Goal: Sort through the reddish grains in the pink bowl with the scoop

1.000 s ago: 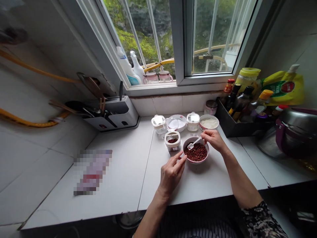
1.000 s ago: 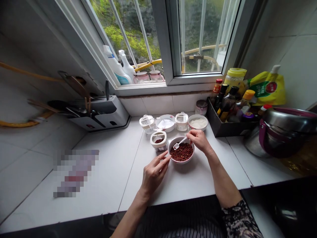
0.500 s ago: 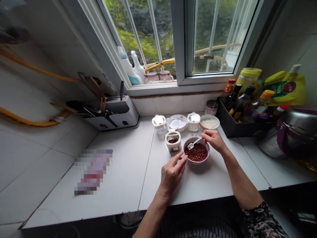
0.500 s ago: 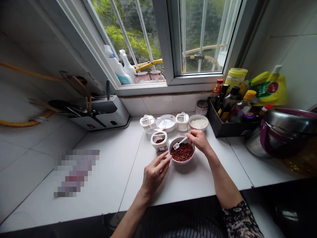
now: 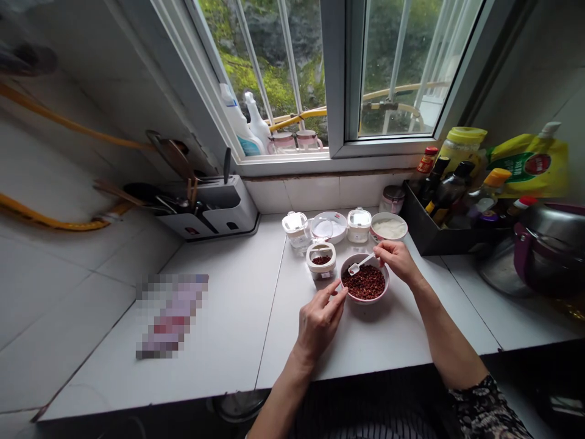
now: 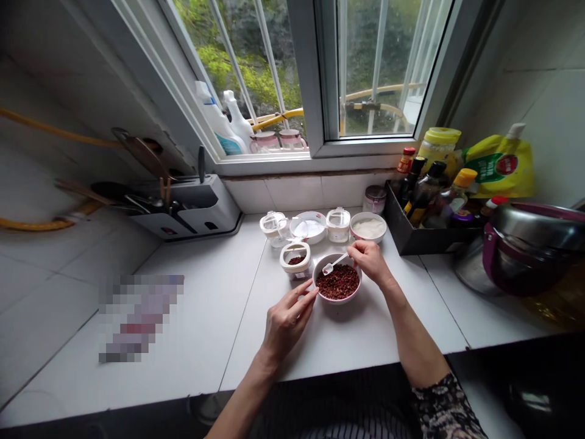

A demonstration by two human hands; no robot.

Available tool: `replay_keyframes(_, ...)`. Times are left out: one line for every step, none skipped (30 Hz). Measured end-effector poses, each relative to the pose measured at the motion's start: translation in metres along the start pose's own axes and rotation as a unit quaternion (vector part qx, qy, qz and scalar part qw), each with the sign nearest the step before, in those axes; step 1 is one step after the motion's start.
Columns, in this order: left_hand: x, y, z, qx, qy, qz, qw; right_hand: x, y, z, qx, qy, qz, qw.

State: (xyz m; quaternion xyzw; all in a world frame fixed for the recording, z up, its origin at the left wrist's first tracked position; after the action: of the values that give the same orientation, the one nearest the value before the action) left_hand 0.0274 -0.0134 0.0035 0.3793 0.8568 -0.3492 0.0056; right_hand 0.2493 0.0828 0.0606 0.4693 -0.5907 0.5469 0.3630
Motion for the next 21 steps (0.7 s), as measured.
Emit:
replay_keyframes(0.0,0.0,0.0,0.001,-0.001,0.001,1.0,0.001,0.0,0.0,-0.001,0.002,-0.002,1.0)
replay_keyframes(0.0,0.0,0.0,0.001,-0.002,0.001,1.0,0.001,0.0,0.0,-0.002,0.003,-0.005,1.0)
replay_keyframes(0.0,0.0,0.0,0.0,-0.002,0.001,1.0,0.002,0.0,0.0,-0.002,0.004,-0.008,1.0)
replay_keyframes(0.0,0.0,0.0,0.0,-0.001,0.001,1.0,0.002,0.001,0.0,-0.001,0.004,-0.013,1.0)
replay_keyframes(0.0,0.001,0.0,-0.001,0.001,0.001,1.0,0.002,0.001,0.0,0.0,0.004,-0.018,1.0)
replay_keyframes(0.0,0.001,0.0,-0.003,0.002,0.0,1.0,0.002,0.001,0.0,0.001,0.005,-0.023,1.0)
replay_keyframes(0.0,0.001,0.0,-0.004,0.004,0.0,1.0,0.002,0.0,0.0,0.001,0.006,-0.029,1.0)
replay_keyframes(0.0,0.001,0.0,-0.004,0.005,-0.001,1.0,0.001,0.0,0.0,0.001,0.008,-0.034,0.999)
replay_keyframes(0.0,0.001,0.0,-0.004,0.005,-0.001,1.0,0.001,0.0,0.0,0.0,0.01,-0.039,0.999)
replay_keyframes(0.0,0.001,0.0,-0.004,0.005,-0.002,1.0,0.0,0.0,-0.001,-0.001,0.012,-0.043,0.999)
replay_keyframes(0.0,0.001,0.0,-0.003,0.005,-0.003,1.0,0.0,0.001,-0.001,-0.003,0.013,-0.047,0.999)
replay_keyframes(0.0,0.001,0.0,-0.001,0.005,-0.004,1.0,0.0,0.001,-0.002,-0.007,0.014,-0.053,0.998)
replay_keyframes(-0.001,0.001,-0.001,0.0,0.004,-0.004,1.0,0.0,0.002,-0.003,-0.013,0.014,-0.059,0.998)
replay_keyframes(-0.001,0.001,-0.001,0.0,0.004,-0.005,1.0,0.0,0.004,-0.004,-0.021,0.011,-0.065,0.998)
replay_keyframes(-0.001,0.001,-0.001,0.0,0.004,-0.005,1.0,0.002,0.006,-0.005,-0.029,0.007,-0.071,0.997)
replay_keyframes(-0.001,0.001,-0.001,-0.001,0.005,-0.005,1.0,0.003,0.008,-0.005,-0.038,0.001,-0.075,0.996)
replay_keyframes(-0.001,0.001,-0.001,-0.001,0.006,-0.005,1.0,0.006,0.012,-0.006,-0.048,-0.008,-0.078,0.996)
replay_keyframes(-0.001,0.0,-0.001,0.001,0.005,-0.006,1.0,0.009,0.016,-0.006,-0.06,-0.02,-0.076,0.995)
replay_keyframes(-0.001,0.0,-0.001,0.003,0.004,-0.006,1.0,0.013,0.02,-0.006,-0.075,-0.036,-0.069,0.994)
replay_keyframes(-0.001,0.0,-0.001,0.006,0.002,-0.006,1.0,0.017,0.025,-0.004,-0.091,-0.056,-0.057,0.993)
replay_keyframes(-0.001,0.0,-0.001,0.009,-0.001,-0.005,1.0,0.021,0.03,-0.003,-0.11,-0.082,-0.036,0.99)
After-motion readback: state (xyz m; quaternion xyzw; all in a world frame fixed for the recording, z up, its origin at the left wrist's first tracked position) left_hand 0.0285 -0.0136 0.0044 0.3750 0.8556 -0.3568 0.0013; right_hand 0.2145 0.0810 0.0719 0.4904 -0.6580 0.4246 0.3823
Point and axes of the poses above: each hand's wrist, its own z-axis away from the middle knuckle, its own y-axis out of the palm, x = y × z, the point moved 1 cm from there along -z, towards the middle knuckle, and after that the axes turned 4 degrees about -z, right-handed, at the moved point
